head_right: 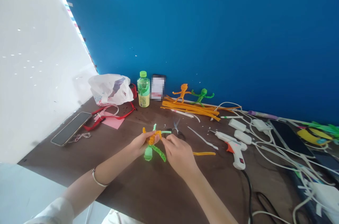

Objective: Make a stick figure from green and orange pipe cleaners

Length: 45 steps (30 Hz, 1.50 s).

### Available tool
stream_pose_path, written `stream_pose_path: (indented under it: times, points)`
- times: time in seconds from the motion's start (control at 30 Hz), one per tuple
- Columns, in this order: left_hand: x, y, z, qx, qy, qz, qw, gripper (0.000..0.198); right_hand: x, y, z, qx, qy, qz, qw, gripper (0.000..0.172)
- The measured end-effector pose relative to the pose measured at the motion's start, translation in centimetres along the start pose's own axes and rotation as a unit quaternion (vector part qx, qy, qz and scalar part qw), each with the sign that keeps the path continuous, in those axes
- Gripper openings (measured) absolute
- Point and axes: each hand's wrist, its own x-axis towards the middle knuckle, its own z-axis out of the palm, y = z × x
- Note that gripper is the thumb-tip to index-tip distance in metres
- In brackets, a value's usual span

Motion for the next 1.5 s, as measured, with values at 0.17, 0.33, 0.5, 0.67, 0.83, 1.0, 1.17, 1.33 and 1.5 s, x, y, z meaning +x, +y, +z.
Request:
stream_pose_path:
  times: [0.17, 0.33, 0.5, 0.67, 0.83, 1.0, 1.17, 1.33, 1.5]
  points:
    - [-0.4, 0.2, -0.1, -0.047, -0.093, -0.070, 0.992, 0.012, -0.3, 1.1, 0.9, 0.054, 0.016, 0.022, 0.998, 0.027]
    - [-1.2, 0.2, 0.1, 0.074, -0.160, -0.079, 0.981, 0.006, 1.3, 2.8, -0.4, 0.229, -0.085, 0.090, 0.966, 0.022]
    - [-1.5, -0.1, 0.3, 0.248, -0.119, -0.043, 0.960, 0.016, 3.2, 3.5, -2.6, 0.173, -0.153, 0.128, 0.965, 0.020]
    - [-1.0, -0.5, 0.7, 0.233, 0.009, 0.032, 0.972, 0.017, 3.1, 1.7, -3.2, 0.015, -0.116, 0.144, 0.983, 0.020]
    - [-0.7, -0.4, 0.7, 0.147, 0.023, 0.066, 0.987, 0.014, 1.4, -0.2, -2.2, -0.020, -0.034, 0.089, 0.995, 0.024]
    - [-0.3, -0.2, 0.2, 0.024, 0.002, 0.016, 1.000, 0.007, 0.0, -0.5, -0.8, -0.004, 0.013, 0.031, 0.999, 0.026]
    - [0.0, -0.1, 0.0, -0.041, -0.023, -0.046, 0.998, 0.006, -1.0, 0.4, 0.3, -0.015, 0.028, 0.019, 0.999, 0.024]
    - [0.3, -0.2, -0.3, -0.017, -0.025, -0.050, 0.998, 0.010, -1.3, 1.0, 0.7, -0.010, 0.042, 0.010, 0.999, 0.024]
    - [0.3, -0.5, -0.5, 0.059, -0.034, 0.020, 0.997, 0.010, -0.9, 0.6, 0.6, 0.093, 0.040, 0.104, 0.989, 0.017]
